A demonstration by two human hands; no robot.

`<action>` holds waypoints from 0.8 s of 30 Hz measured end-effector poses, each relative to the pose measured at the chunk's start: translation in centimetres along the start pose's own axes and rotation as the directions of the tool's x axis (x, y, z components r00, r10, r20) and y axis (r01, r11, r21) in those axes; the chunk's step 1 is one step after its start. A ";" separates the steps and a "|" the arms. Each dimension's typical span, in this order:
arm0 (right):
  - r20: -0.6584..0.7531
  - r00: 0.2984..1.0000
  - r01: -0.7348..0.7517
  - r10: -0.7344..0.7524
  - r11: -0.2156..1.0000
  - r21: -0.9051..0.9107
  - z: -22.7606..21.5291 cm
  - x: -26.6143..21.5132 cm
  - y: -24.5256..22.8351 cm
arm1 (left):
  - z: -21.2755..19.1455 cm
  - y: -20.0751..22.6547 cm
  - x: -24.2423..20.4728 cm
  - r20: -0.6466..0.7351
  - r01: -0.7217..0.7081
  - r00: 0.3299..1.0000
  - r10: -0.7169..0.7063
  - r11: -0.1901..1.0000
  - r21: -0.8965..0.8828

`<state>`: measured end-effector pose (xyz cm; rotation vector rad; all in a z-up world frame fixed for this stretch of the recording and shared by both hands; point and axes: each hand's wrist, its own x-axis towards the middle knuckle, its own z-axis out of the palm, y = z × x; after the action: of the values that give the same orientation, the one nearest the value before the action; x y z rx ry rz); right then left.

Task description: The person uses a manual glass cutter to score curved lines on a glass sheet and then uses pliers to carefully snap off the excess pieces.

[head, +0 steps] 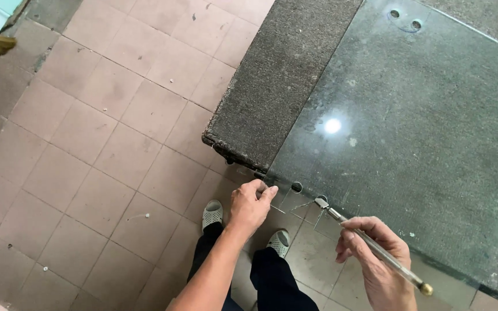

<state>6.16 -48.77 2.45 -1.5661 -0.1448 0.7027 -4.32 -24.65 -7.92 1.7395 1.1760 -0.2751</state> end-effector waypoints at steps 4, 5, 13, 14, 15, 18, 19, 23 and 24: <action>0.046 0.996 0.080 -0.075 0.989 -0.121 -0.3 -0.1 -0.2 | 0.2 0.7 -0.3 -0.014 -0.009 1.000 0.009 0.999 -0.035; 0.013 0.997 0.072 -0.071 0.988 -0.134 -0.3 0.2 0.2 | -0.2 1.2 -0.1 -0.004 -0.001 1.000 0.001 0.999 -0.036; -0.022 0.992 0.103 -0.125 0.893 -0.438 1.5 2.2 -1.0 | -0.2 0.8 1.6 0.012 -0.040 0.999 0.041 0.997 -0.059; -0.061 0.990 0.069 -0.127 0.817 -0.572 2.2 2.4 -1.5 | 0.0 0.5 1.9 -0.001 -0.095 0.995 0.095 0.995 -0.031; -0.062 0.991 0.064 -0.122 0.812 -0.581 2.3 2.5 -1.4 | -0.3 0.7 1.7 0.007 -0.090 0.996 0.090 0.995 -0.040; -0.024 0.997 0.053 -0.075 0.860 -0.507 2.7 3.2 -1.1 | -0.9 1.3 2.0 0.072 -0.034 0.997 0.034 0.999 -0.007; -0.008 0.997 0.068 -0.079 0.901 -0.429 2.7 3.2 -0.8 | -0.7 1.2 2.4 0.086 -0.035 0.996 0.037 0.999 -0.028; 0.043 0.990 0.142 -0.136 0.922 -0.360 1.7 3.1 -1.1 | -0.8 1.5 2.3 0.103 -0.008 0.995 0.009 1.000 -0.013; 0.042 0.990 0.143 -0.137 0.922 -0.360 1.2 2.9 -1.1 | -0.8 0.9 1.8 0.103 -0.009 0.995 0.010 1.000 -0.013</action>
<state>8.27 -46.17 2.55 -1.8812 -0.4149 0.5980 -2.92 -23.00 -8.15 1.6995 1.0924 -0.3476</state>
